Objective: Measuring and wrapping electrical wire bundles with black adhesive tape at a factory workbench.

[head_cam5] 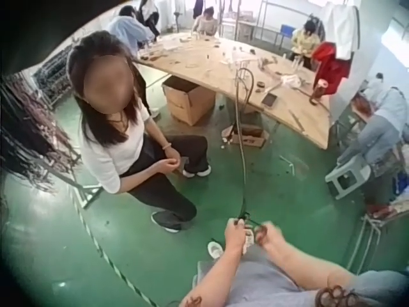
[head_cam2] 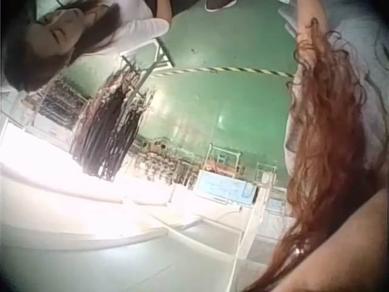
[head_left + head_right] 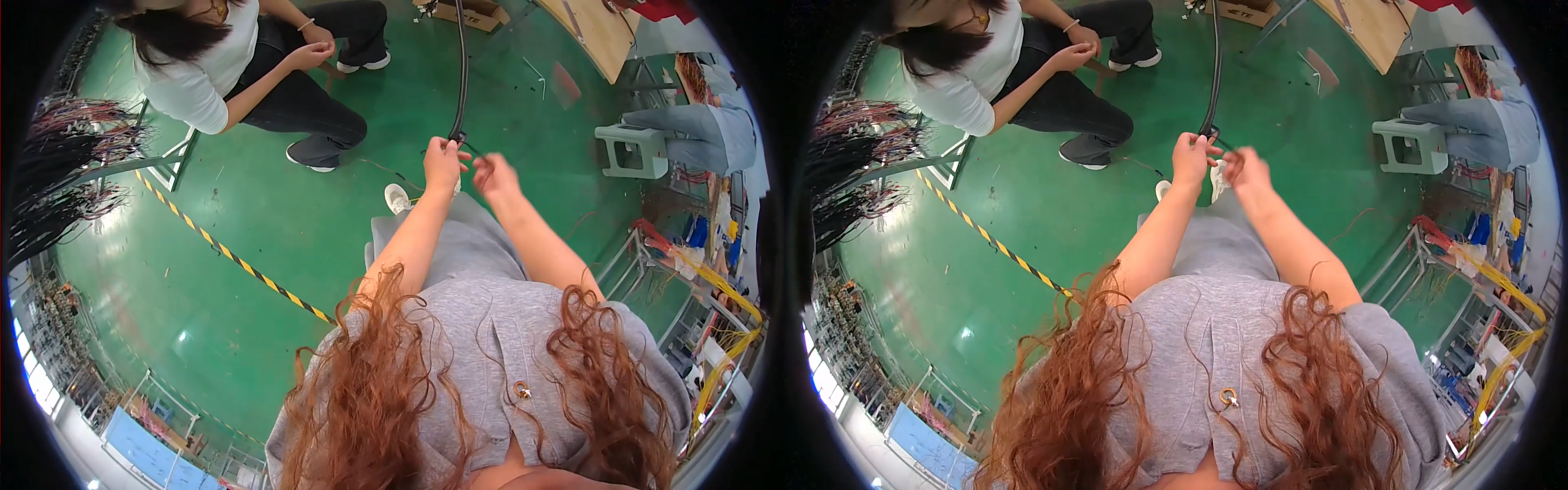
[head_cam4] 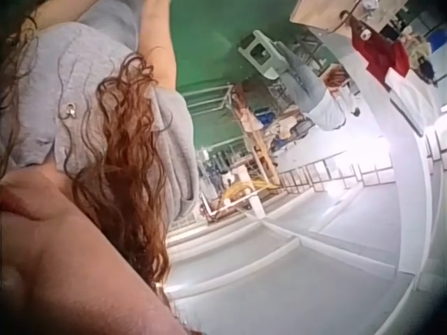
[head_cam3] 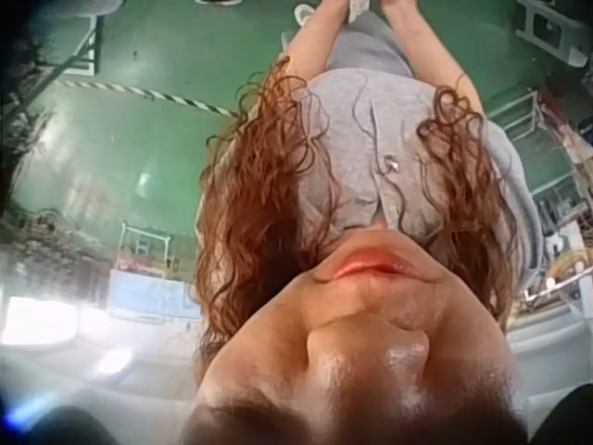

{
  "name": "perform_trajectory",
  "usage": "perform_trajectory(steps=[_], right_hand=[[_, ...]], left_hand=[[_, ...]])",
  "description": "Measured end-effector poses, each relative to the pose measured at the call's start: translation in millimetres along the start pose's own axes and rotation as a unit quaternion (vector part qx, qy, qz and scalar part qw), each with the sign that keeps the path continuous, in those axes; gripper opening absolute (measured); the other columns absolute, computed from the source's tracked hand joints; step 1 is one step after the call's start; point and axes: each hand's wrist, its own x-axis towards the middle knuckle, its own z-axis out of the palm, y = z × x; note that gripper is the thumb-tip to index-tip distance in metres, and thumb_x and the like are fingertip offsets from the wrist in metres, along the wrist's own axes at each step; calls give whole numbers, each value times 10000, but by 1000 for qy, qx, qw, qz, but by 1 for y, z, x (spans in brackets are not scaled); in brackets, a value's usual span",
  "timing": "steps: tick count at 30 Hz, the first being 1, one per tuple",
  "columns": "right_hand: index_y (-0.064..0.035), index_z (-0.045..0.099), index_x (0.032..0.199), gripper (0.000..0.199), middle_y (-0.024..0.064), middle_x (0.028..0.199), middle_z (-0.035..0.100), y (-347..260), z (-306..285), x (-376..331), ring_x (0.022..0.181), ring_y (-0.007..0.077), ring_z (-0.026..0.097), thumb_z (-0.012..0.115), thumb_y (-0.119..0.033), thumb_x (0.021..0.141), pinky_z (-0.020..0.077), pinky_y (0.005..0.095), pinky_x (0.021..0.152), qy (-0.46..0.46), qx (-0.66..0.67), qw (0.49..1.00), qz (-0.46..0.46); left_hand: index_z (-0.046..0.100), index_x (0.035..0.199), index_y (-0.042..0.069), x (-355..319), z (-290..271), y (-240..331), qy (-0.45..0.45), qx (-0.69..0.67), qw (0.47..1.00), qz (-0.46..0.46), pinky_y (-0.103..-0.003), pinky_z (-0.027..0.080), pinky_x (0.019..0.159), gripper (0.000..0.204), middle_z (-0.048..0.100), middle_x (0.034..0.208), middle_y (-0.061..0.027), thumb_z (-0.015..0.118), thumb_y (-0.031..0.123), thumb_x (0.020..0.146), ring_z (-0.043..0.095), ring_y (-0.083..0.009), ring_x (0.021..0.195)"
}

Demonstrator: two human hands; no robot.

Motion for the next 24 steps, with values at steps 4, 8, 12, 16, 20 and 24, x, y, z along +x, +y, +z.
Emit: perform_trajectory(steps=[4, 8, 12, 16, 20, 24], right_hand=[[-61, 488, 678, 251, 30, 518, 480, 30, -18, 2, 367, 91, 413, 448, -243, 845, 346, 207, 303, -93, 98, 954, 267], [-79, 478, 672, 438, 26, 497, 462, -10, -23, -15, 319, 85, 357, 397, -456, 880, 288, 206, 263, -497, -109, 762, 400], [-15, 538, 1029, 585, 77, 906, 587, -87, 19, 7, 806, 107, 563, 296, -528, 887, 461, 234, 685, -217, -481, 832, -172], [-10, 502, 1121, 479, 53, 1029, 549, -76, 61, 26, 914, 104, 516, 491, -406, 852, 412, 250, 807, -513, -440, 733, 72], [-17, 513, 1116, 388, 20, 943, 545, -85, 74, 2, 858, 93, 503, 524, -290, 841, 396, 226, 800, -508, -505, 695, 61], [-30, 546, 1059, 335, -12, 831, 528, -94, 63, -27, 794, 75, 479, 540, -266, 821, 378, 210, 749, -449, -483, 751, 34]], left_hand=[[439, 854, 34, -3, 1, 9, -46, -70, 994, -65, -180, 287, 357, 114, 604, 712, -82, 430, 144, 883, 408, -57, 413], [468, 823, 57, 8, -34, 26, -45, -134, 981, -132, -198, 206, 308, 121, 478, 545, 16, 492, 172, 852, 299, -40, 350], [497, 814, 83, -3, -54, 53, -121, -108, 973, -162, -167, 165, 321, 104, 464, 547, 44, 510, 183, 843, 257, 0, 355], [510, 817, 88, -16, -47, 82, -176, -95, 964, -174, -162, 156, 351, 104, 440, 561, 60, 517, 189, 842, 250, 8, 395], [508, 899, 59, -28, -57, 91, -191, -46, 970, -140, -155, 206, 416, 170, 423, 620, 60, 543, 214, 840, 278, 2, 462], [498, 879, 48, -32, -53, 75, -127, 107, 983, 77, -249, 371, 479, 118, 526, 642, -9, 550, 134, 817, 468, -97, 535]])
